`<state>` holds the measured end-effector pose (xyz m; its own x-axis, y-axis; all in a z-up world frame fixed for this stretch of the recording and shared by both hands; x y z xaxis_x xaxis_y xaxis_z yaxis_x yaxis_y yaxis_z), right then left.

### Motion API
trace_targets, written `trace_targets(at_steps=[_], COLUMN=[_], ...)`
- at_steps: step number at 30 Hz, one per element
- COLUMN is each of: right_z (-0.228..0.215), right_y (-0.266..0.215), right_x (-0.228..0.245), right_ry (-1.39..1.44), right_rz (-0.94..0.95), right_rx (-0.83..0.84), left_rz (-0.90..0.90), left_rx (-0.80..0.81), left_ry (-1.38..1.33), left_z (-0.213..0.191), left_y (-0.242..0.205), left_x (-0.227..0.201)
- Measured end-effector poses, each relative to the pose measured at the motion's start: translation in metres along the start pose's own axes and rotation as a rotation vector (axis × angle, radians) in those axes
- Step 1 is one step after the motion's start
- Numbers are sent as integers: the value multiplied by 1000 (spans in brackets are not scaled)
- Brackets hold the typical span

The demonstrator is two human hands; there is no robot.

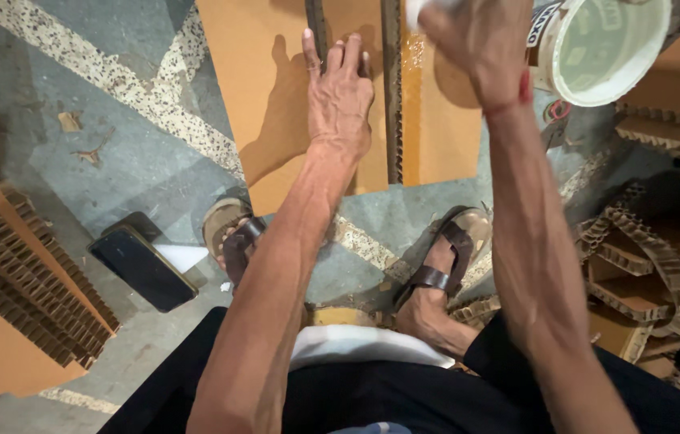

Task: The person applies glue to the edges of corrugated cardboard pieces using a foam applicator, then folds and presses the pieces together to form box structures. The person repeats this process for multiple units, stacking completed boxes aside.

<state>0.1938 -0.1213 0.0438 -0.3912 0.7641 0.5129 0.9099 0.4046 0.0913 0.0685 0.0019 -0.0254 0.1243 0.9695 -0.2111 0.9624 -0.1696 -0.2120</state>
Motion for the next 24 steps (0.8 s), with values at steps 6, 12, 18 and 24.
trace_targets(at_steps=[6, 12, 18, 24], right_z=[-29, -29, -34, -18], right_y=[-68, -84, -29, -54], right_x=[27, 15, 33, 29], right_ry=[89, 40, 175, 25], right_rz=[210, 507, 161, 98], right_rx=[180, 455, -32, 35], left_rz=[20, 13, 15, 26], left_rx=[-76, -22, -140, -81], left_ry=[15, 57, 60, -8], left_z=[-10, -10, -7, 3], left_y=[-3, -1, -3, -2], left_x=[-1, -2, -2, -1])
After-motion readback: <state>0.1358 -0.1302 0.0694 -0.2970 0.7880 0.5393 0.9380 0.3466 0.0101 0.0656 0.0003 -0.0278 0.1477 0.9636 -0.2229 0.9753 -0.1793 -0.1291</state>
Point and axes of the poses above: each hand's wrist, its own y-axis towards the middle knuckle, its own z-axis out of the palm, x = y × z, the point moved 7 cm from there along y, towards the middle knuckle, and after that the axes turned 14 degrees about z, right-handed, at the moved point
